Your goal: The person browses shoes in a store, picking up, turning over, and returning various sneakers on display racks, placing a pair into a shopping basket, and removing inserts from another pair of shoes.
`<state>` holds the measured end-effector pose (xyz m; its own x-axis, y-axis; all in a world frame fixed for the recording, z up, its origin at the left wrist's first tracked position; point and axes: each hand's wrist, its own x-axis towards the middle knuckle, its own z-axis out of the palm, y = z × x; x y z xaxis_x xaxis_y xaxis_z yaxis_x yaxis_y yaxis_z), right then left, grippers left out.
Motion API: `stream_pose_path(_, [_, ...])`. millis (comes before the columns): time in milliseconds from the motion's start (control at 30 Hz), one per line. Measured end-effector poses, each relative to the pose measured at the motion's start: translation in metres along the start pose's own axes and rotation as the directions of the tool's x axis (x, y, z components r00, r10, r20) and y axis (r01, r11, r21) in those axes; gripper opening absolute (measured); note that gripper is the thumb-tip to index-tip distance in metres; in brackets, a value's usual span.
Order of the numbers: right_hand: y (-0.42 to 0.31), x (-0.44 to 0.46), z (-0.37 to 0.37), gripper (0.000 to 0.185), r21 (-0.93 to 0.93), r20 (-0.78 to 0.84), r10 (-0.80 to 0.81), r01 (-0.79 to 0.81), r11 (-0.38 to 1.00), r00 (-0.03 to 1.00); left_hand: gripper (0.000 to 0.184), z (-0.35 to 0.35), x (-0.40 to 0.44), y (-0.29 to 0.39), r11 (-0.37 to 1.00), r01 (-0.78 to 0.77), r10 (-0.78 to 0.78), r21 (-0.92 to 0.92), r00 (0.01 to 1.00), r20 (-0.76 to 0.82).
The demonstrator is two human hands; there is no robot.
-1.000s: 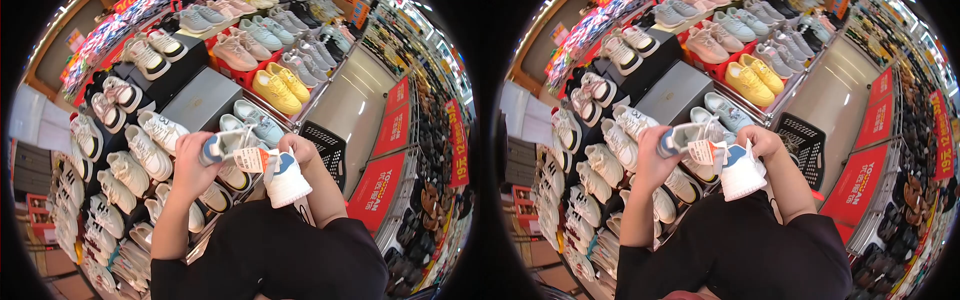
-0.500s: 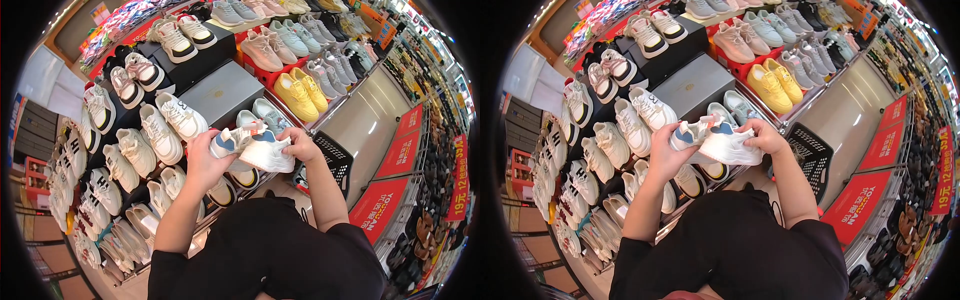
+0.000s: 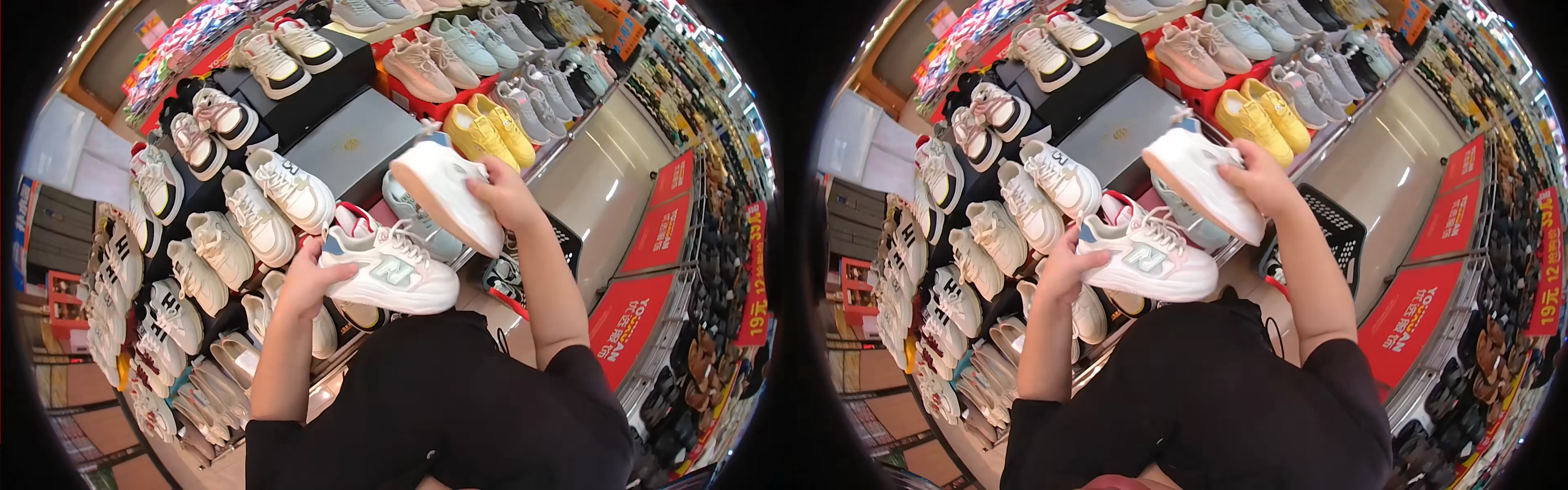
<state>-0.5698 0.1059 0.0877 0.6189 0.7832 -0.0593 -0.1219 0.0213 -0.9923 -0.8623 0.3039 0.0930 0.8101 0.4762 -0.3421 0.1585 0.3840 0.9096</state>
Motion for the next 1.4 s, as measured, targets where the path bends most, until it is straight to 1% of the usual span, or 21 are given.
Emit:
stream_pose_path(33, [-0.005,0.006,0.004,0.028,-0.157,0.047,-0.003,0.011,0.988,0.999,0.061,0.001,-0.002,-0.005,1.0,0.009,-0.009,0.012,1.0,0.015])
stream_pose_path(67, [-0.008,0.009,0.009,0.031,-0.31,0.093,0.003,0.026,0.95,0.996,0.06,0.001,-0.002,-0.013,0.989,0.104,-0.098,-0.102,0.993,0.062])
stream_pose_path(100, [-0.011,0.011,0.015,0.031,-0.303,0.074,0.003,0.02,0.953,0.997,0.059,0.001,-0.001,-0.021,0.957,0.203,-0.182,-0.209,0.976,0.117])
stream_pose_path(167, [-0.014,0.015,0.029,0.032,-0.357,0.224,0.266,-0.175,0.918,0.938,0.059,0.003,-0.001,-0.03,0.942,0.235,-0.199,-0.239,0.966,0.167])
stream_pose_path(200, [-0.007,0.018,0.032,0.032,-0.351,0.217,0.267,-0.18,0.919,0.939,0.059,0.004,-0.002,-0.032,0.936,0.238,-0.197,-0.258,0.965,0.176])
stream_pose_path(267, [0.012,0.023,0.036,0.033,-0.339,0.286,0.396,-0.294,0.893,0.873,0.058,0.001,-0.003,-0.035,0.924,0.235,-0.181,-0.3,0.963,0.198])
stream_pose_path(367, [0.008,0.018,0.044,0.032,-0.288,0.259,0.431,-0.357,0.889,0.864,0.056,-0.001,-0.01,-0.032,0.912,0.25,-0.19,-0.325,0.96,0.206])
stream_pose_path(533, [0.012,0.021,0.043,0.034,-0.211,0.277,0.405,-0.356,0.91,0.871,0.057,-0.011,-0.016,-0.041,0.903,0.287,-0.249,-0.32,0.956,0.155])
stream_pose_path(633, [0.0,0.018,0.045,0.033,-0.273,0.272,0.404,-0.332,0.903,0.873,0.053,-0.013,-0.016,-0.045,0.891,0.317,-0.275,-0.325,0.947,0.169])
stream_pose_path(700, [-0.012,0.013,0.047,0.029,-0.441,0.256,0.37,-0.233,0.867,0.893,0.049,-0.013,-0.016,-0.047,0.882,0.338,-0.284,-0.328,0.937,0.204])
stream_pose_path(733, [-0.014,0.013,0.046,0.029,-0.441,0.255,0.371,-0.234,0.866,0.893,0.049,-0.012,-0.016,-0.048,0.881,0.34,-0.285,-0.329,0.936,0.205])
stream_pose_path(800, [-0.016,0.013,0.046,0.035,-0.587,0.297,0.283,-0.06,0.808,0.912,0.05,-0.013,-0.015,-0.05,0.902,0.326,-0.284,-0.283,0.942,0.179])
stream_pose_path(833, [-0.02,0.011,0.047,0.035,-0.588,0.301,0.288,-0.061,0.807,0.909,0.05,-0.013,-0.015,-0.051,0.9,0.327,-0.286,-0.288,0.942,0.175])
stream_pose_path(900, [-0.029,0.008,0.044,0.033,-0.593,0.208,0.328,-0.148,0.791,0.921,0.051,-0.013,-0.014,-0.051,0.903,0.317,-0.275,-0.291,0.945,0.177])
stream_pose_path(967, [-0.007,0.014,0.032,0.029,-0.553,0.237,0.281,-0.109,0.826,0.93,0.051,-0.014,-0.015,-0.051,0.895,0.317,-0.274,-0.314,0.946,0.174])
stream_pose_path(1033, [-0.002,0.013,0.027,0.022,-0.229,0.241,0.229,-0.174,0.958,0.943,0.051,-0.011,-0.019,-0.047,0.903,0.274,-0.235,-0.33,0.96,0.153])
stream_pose_path(1067, [0.0,0.01,0.026,0.018,-0.139,0.219,0.251,-0.225,0.964,0.943,0.051,-0.011,-0.019,-0.046,0.902,0.273,-0.236,-0.334,0.96,0.149])
stream_pose_path(1200, [0.009,0.011,0.025,0.017,-0.13,0.172,0.258,-0.237,0.963,0.951,0.052,-0.008,-0.021,-0.039,0.922,0.219,-0.178,-0.318,0.972,0.153])
stream_pose_path(1300, [0.004,0.01,0.027,0.018,-0.237,0.165,0.224,-0.182,0.954,0.96,0.053,-0.004,-0.023,-0.034,0.957,0.145,-0.116,-0.252,0.985,0.125])
stream_pose_path(1367, [0.002,0.006,0.03,0.016,-0.434,0.119,0.188,-0.12,0.893,0.975,0.054,-0.003,-0.025,-0.03,0.975,0.103,-0.084,-0.199,0.991,0.1])
stream_pose_path(1400, [0.005,0.004,0.031,0.016,-0.434,0.119,0.187,-0.119,0.893,0.975,0.056,-0.001,-0.029,-0.028,0.997,0.002,0.002,-0.081,0.999,0.04])
